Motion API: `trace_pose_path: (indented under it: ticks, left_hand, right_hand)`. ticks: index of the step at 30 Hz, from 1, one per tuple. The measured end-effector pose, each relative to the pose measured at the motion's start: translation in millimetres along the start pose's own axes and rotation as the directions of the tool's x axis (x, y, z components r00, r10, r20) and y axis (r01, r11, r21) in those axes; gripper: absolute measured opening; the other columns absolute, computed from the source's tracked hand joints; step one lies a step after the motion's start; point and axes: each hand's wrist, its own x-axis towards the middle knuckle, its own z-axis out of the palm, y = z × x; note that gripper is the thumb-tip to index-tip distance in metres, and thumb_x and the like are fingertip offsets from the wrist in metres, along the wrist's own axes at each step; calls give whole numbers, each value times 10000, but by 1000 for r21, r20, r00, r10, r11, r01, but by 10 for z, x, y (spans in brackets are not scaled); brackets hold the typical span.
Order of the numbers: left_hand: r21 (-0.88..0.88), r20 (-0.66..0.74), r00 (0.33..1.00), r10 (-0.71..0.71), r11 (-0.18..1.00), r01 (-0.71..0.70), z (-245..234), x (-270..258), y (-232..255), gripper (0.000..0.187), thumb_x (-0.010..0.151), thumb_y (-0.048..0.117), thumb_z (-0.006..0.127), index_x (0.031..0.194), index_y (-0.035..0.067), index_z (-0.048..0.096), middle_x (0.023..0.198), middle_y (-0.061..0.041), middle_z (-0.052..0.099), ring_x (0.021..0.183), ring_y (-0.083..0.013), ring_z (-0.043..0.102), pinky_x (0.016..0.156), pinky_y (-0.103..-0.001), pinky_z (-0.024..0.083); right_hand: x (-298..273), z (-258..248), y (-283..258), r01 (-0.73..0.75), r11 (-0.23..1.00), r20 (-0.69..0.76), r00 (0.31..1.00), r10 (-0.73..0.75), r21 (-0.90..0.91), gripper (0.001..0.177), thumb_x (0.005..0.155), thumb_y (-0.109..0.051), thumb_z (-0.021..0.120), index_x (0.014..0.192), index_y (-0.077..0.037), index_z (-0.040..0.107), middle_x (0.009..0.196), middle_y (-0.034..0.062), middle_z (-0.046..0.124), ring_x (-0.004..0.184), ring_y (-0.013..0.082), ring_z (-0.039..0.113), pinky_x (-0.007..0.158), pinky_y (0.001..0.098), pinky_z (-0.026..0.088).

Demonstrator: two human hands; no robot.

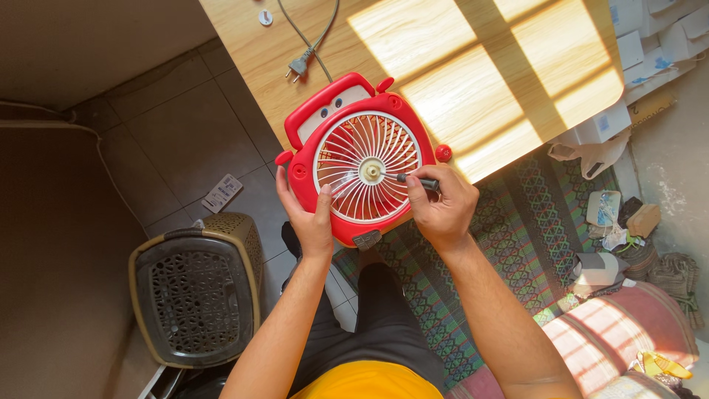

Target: The person uses a screwdriver to remove the front grille and fan blade from a small red electric fan. They unscrew the central nut, detach the grille, and then remove the blade from the motor shaft.

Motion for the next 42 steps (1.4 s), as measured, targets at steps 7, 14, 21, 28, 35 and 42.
trace_pose_path:
  ticks: [7, 14, 21, 28, 35, 42]
  left_hand:
    - [9, 33, 995, -91, 996, 91, -33, -8, -42, 753, 952, 171, 712, 1564, 41, 295, 1458, -156, 542, 1347, -245, 556, 1133, -393, 472]
    - [21, 31, 998, -56, 998, 55, -37, -8, -52, 780, 980, 172, 702, 1594, 48, 237, 1559, -169, 430, 1414, -249, 491, 1176, -400, 431]
    - [78, 9, 1000, 23, 997, -24, -1, -3, -22, 822, 991, 165, 702, 1623, 50, 189, 1639, -160, 324, 1467, -248, 429, 1205, -401, 378]
    - [19, 20, 997, -76, 997, 76, -29, -12, -73, 630, 998, 193, 683, 1516, 30, 365, 1413, -148, 589, 1311, -225, 581, 1116, -377, 475]
    - [-16, 43, 997, -65, 998, 66, -37, 11, -78, 587, 1013, 167, 659, 1505, 29, 369, 1403, -146, 594, 1289, -210, 591, 1097, -361, 490]
    - [8, 33, 996, -89, 996, 88, -39, 23, -71, 597, 998, 158, 662, 1502, 27, 372, 1405, -152, 592, 1292, -220, 587, 1094, -372, 490]
  right_hand:
    - [62, 64, 22, 110, 990, 116, 988, -100, -84, 91, 960, -79, 751, 961, -14, 688, 826, 92, 703, 687, 162, 695, 608, 283, 541]
    - [152, 70, -22, 187, 979, 219, 962, -165, -84, 94, 967, -79, 737, 971, -16, 667, 841, 99, 690, 719, 198, 700, 636, 301, 560]
    - [267, 70, -23, 403, 914, 281, 884, -375, -49, 220, 971, -146, 723, 1137, -12, 668, 1034, 168, 668, 919, 301, 692, 807, 340, 576]
    - [32, 226, 59, 97, 980, 87, 990, -114, 172, 206, 923, -72, 827, 1083, -29, 704, 1012, 100, 766, 877, 146, 737, 751, 272, 600]
    - [115, 194, 43, 213, 968, 182, 955, -235, 136, 151, 955, -17, 769, 1089, -18, 700, 1004, 111, 759, 902, 200, 759, 782, 295, 606]
    - [488, -10, 121, 332, 915, 469, 786, -402, 228, 194, 907, 66, 704, 1087, -9, 704, 991, 133, 755, 880, 223, 752, 750, 317, 609]
